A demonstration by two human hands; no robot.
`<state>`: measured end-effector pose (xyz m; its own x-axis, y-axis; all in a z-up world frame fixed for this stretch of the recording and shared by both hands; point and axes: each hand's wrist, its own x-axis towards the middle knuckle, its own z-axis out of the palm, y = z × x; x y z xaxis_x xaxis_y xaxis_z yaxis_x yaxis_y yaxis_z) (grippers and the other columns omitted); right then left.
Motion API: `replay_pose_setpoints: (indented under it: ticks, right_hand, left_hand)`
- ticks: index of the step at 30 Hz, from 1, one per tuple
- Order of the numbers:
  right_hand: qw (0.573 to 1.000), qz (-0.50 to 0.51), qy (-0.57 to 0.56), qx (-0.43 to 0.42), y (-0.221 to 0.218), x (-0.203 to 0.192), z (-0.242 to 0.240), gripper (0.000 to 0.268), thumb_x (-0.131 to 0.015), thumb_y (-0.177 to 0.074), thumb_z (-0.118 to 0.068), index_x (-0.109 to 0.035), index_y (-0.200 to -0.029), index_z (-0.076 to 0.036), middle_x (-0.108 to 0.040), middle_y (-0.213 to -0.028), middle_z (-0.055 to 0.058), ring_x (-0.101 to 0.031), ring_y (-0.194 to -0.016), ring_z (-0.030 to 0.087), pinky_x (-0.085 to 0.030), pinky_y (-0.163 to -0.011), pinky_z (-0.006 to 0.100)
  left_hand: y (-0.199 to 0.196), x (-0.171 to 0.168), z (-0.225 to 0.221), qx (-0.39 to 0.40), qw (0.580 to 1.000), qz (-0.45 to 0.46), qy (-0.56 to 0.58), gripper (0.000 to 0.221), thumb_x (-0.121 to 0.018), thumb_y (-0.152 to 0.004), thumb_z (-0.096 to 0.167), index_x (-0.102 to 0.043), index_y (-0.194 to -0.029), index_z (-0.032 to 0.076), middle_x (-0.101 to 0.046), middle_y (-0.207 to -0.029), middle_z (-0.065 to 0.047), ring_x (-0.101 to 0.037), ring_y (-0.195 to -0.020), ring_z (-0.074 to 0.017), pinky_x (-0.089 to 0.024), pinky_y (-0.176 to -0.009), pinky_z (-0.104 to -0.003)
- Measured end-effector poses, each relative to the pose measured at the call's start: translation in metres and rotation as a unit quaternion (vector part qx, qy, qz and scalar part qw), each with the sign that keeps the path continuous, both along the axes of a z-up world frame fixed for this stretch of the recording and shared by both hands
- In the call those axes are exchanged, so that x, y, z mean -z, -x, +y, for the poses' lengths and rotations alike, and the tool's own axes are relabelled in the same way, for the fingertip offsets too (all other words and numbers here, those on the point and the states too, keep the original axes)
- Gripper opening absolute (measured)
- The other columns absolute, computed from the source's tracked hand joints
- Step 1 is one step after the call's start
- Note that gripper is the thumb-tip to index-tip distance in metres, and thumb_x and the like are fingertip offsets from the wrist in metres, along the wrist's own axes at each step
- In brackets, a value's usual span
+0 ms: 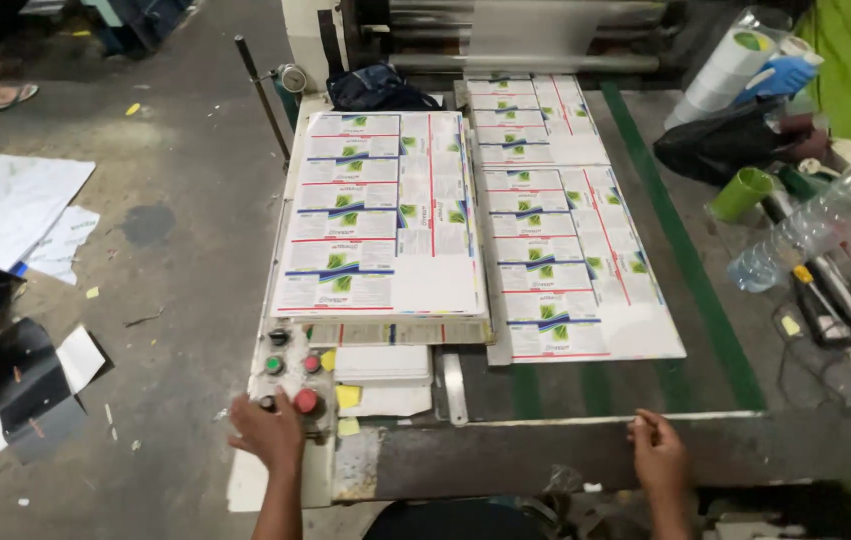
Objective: The person handles a large stack of printed paper sheets, lifting and flipping them to align the edges. They then repeatedly pick up individual sheets from a pile and place them onto a conveyor belt or machine surface.
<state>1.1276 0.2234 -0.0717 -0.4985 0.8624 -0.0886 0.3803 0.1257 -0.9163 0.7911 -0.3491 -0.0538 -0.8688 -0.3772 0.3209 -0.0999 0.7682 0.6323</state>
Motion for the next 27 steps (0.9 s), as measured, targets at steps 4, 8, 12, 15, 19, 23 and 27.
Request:
replay_pose_setpoints:
  ticks: [4, 8, 12, 15, 19, 23, 27]
  right_hand:
    - [0.994, -0.091, -0.068, -0.005, 0.017, 0.000, 0.035, 0.031, -0.064, -0.104, -0.023, -0.071, -0.127, -0.004, -0.074, -0.090, 0.011, -0.067, -0.081, 0.018, -0.053, -0.074, 0.032]
    - [0.997, 0.046, -0.044, -0.046, 0.016, 0.030, 0.053, 0.028, -0.063, -0.103, -0.021, -0.070, -0.123, -0.002, -0.069, -0.085, 0.007, -0.061, -0.074, 0.014, -0.051, -0.069, 0.030]
    - [0.998, 0.044, 0.014, -0.035, 0.015, 0.024, 0.044, 0.025, -0.061, -0.102, -0.018, -0.070, -0.119, -0.001, -0.070, -0.086, 0.005, -0.062, -0.073, 0.013, -0.052, -0.067, 0.030]
    - [0.998, -0.021, -0.013, -0.049, 0.020, 0.017, 0.043, 0.025, -0.061, -0.102, -0.019, -0.071, -0.117, -0.002, -0.071, -0.084, 0.007, -0.064, -0.072, 0.014, -0.053, -0.068, 0.030]
    - [0.998, 0.039, 0.007, -0.052, 0.020, 0.023, 0.041, 0.026, -0.063, -0.102, -0.020, -0.072, -0.118, -0.002, -0.070, -0.084, 0.009, -0.061, -0.073, 0.015, -0.051, -0.067, 0.031]
    - [0.998, 0.024, -0.016, -0.057, 0.014, 0.000, 0.029, 0.025, -0.063, -0.100, -0.020, -0.071, -0.117, -0.003, -0.073, -0.086, 0.007, -0.066, -0.076, 0.015, -0.053, -0.071, 0.030]
    - [0.997, 0.007, -0.044, -0.056, 0.017, -0.013, 0.023, 0.025, -0.063, -0.100, -0.020, -0.073, -0.116, -0.004, -0.075, -0.086, 0.008, -0.068, -0.077, 0.015, -0.054, -0.073, 0.030]
  left_hand:
    - [-0.015, 0.008, 0.009, -0.046, 0.999, 0.007, -0.001, 0.053, -0.065, -0.103, 0.044, -0.061, -0.128, -0.004, -0.053, -0.146, -0.023, -0.041, -0.148, -0.0389, -0.013, -0.119, -0.076]
    - [-0.025, -0.012, 0.021, -0.081, 0.997, -0.001, 0.009, 0.046, -0.063, -0.104, 0.042, -0.067, -0.123, 0.000, -0.059, -0.145, -0.018, -0.048, -0.145, -0.0354, -0.017, -0.122, -0.072]
    - [-0.019, -0.002, 0.018, -0.071, 0.997, 0.029, 0.018, 0.048, -0.063, -0.103, 0.043, -0.069, -0.125, 0.000, -0.056, -0.152, -0.018, -0.046, -0.145, -0.0353, -0.016, -0.121, -0.070]
    - [-0.022, -0.008, 0.019, -0.073, 0.997, 0.012, 0.016, 0.051, -0.062, -0.103, 0.045, -0.069, -0.129, 0.002, -0.056, -0.153, -0.017, -0.047, -0.145, -0.0341, -0.016, -0.123, -0.069]
    - [-0.019, -0.004, 0.016, -0.060, 0.997, 0.018, 0.035, 0.052, -0.062, -0.104, 0.047, -0.068, -0.130, 0.002, -0.053, -0.153, -0.020, -0.043, -0.145, -0.0367, -0.012, -0.119, -0.070]
    - [-0.025, -0.011, 0.018, -0.049, 0.998, 0.013, 0.044, 0.052, -0.061, -0.101, 0.046, -0.068, -0.131, 0.003, -0.054, -0.151, -0.020, -0.044, -0.143, -0.0381, -0.012, -0.117, -0.070]
    - [-0.025, -0.018, 0.023, -0.067, 0.997, 0.016, 0.029, 0.061, -0.064, -0.102, 0.048, -0.060, -0.137, -0.002, -0.059, -0.143, -0.022, -0.050, -0.137, -0.0395, -0.015, -0.122, -0.065]
